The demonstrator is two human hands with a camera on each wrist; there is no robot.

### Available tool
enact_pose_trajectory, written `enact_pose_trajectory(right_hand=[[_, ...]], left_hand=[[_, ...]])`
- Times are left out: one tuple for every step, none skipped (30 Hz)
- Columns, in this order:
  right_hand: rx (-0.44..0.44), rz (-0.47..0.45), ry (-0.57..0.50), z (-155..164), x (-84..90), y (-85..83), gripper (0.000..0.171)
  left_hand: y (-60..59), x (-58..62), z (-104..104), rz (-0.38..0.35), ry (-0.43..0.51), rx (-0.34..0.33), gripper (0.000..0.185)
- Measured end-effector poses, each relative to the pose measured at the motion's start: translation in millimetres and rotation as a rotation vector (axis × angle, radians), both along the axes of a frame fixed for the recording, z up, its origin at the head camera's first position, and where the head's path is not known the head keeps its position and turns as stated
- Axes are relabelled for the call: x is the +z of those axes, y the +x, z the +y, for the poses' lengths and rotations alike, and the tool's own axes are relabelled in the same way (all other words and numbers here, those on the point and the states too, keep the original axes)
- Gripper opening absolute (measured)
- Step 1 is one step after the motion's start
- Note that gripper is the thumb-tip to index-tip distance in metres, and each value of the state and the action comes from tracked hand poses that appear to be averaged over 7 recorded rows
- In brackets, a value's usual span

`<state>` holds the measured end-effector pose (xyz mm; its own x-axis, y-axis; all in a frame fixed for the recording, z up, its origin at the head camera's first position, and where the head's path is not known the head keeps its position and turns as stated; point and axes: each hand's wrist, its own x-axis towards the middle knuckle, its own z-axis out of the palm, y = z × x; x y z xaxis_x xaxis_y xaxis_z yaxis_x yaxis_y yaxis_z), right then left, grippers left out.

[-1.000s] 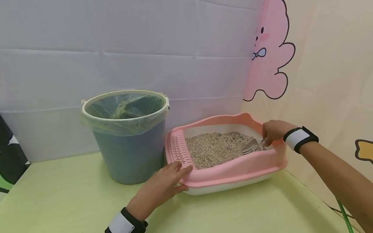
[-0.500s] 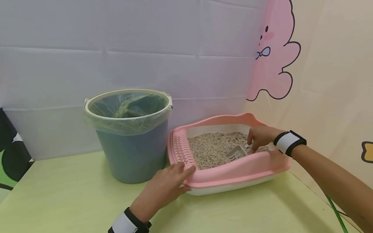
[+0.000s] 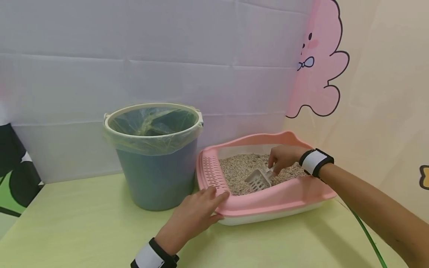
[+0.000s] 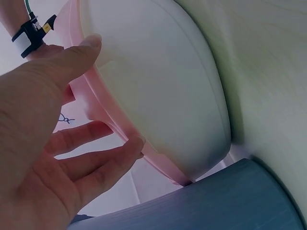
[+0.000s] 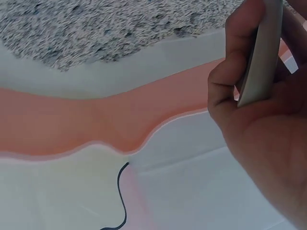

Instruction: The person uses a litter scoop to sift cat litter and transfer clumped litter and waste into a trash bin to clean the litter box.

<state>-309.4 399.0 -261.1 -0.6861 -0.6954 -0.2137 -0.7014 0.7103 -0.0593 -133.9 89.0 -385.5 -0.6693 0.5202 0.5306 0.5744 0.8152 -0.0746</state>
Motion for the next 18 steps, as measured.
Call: enact_pose_trajectory(right_hand=[[0.005, -0.002, 0.006, -3, -0.9, -1.2, 0.036], [0.007, -0.006, 0.011, -6, -1.7, -2.3, 0.037], [0.006, -0.012, 0.016, -8, -2.4, -3.5, 0.037], [0.009, -0.011, 0.020, -11, -2.9, -4.6, 0.037], [0.008, -0.016, 0.022, -13, -3.4, -5.6, 0.035], [0.011, -0.022, 0.023, -15, -3.8, -6.7, 0.035], [0.010, -0.026, 0.024, -17, -3.6, -7.1, 0.033], [0.008, -0.029, 0.026, -19, -3.4, -7.5, 0.031], [0.011, -0.028, 0.025, -20, -3.2, -8.0, 0.024], [0.011, -0.025, 0.025, -21, -2.9, -8.2, 0.017], [0.015, -0.024, 0.024, -22, -2.4, -8.3, 0.016], [0.014, -0.031, 0.025, -22, -2.1, -8.4, 0.017], [0.010, -0.035, 0.024, -23, -1.9, -8.6, 0.019], [0.011, -0.043, 0.023, -23, -1.8, -8.9, 0.026], [0.011, -0.051, 0.023, -24, -1.7, -9.3, 0.032], [0.009, -0.063, 0.022, -24, -1.6, -9.6, 0.039], [0.004, -0.077, 0.020, -24, -1.4, -10.0, 0.043], [-0.002, -0.092, 0.022, -25, -1.3, -10.6, 0.044]], left_hand=[[0.1, 0.0, 0, 0.000, 0.000, 0.001, 0.060], [0.1, -0.1, 1, 0.001, 0.000, 0.002, 0.060], [0.3, 0.0, 1, -0.002, 0.000, 0.004, 0.060], [0.5, 0.1, 1, -0.006, 0.001, 0.005, 0.060], [0.5, 0.3, 1, -0.010, 0.001, 0.007, 0.061], [0.6, 0.6, 2, -0.017, 0.003, 0.008, 0.061], [0.6, 0.7, 2, -0.023, 0.003, 0.009, 0.061], [0.6, 1.0, 2, -0.029, 0.002, 0.010, 0.061], [0.7, 1.2, 2, -0.035, 0.001, 0.011, 0.061], [0.6, 1.4, 2, -0.039, 0.000, 0.012, 0.061], [0.6, 1.4, 2, -0.040, -0.002, 0.013, 0.061], [0.5, 1.4, 2, -0.039, -0.003, 0.013, 0.061], [0.5, 1.3, 1, -0.038, -0.004, 0.014, 0.061], [0.4, 1.3, 1, -0.035, -0.005, 0.015, 0.061], [0.4, 1.1, 1, -0.033, -0.004, 0.014, 0.060], [0.4, 0.9, 1, -0.030, -0.003, 0.014, 0.061], [0.5, 0.8, 1, -0.028, -0.002, 0.013, 0.060], [0.5, 0.6, 0, -0.026, -0.001, 0.011, 0.060]])
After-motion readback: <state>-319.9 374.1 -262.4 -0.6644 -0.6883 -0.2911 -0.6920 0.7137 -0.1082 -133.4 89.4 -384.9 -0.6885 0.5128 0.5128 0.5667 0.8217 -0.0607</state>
